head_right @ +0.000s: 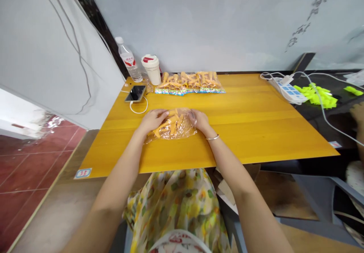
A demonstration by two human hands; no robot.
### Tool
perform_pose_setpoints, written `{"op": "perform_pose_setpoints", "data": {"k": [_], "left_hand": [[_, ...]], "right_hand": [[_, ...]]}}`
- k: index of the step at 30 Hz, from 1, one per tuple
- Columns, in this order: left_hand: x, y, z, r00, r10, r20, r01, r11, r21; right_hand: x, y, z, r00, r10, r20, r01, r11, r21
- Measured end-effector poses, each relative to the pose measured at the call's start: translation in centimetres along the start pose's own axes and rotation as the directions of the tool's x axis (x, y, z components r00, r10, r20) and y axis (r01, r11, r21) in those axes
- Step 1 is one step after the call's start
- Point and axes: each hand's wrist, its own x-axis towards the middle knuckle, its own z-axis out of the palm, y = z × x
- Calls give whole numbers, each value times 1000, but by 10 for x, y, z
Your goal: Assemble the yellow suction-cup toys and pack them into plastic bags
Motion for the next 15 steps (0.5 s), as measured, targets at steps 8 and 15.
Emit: {"op": "perform_pose_setpoints", "data": {"k": [8, 15], "left_hand": [[-1, 4, -2, 999, -44, 4, 43, 997, 71], [-6, 2, -16, 940, -339, -35, 340, 928, 154]], "right_hand": [[0, -3, -2, 1000, 24, -12, -24, 998, 60], [4, 0, -2, 996, 71, -51, -62, 983, 171]]}}
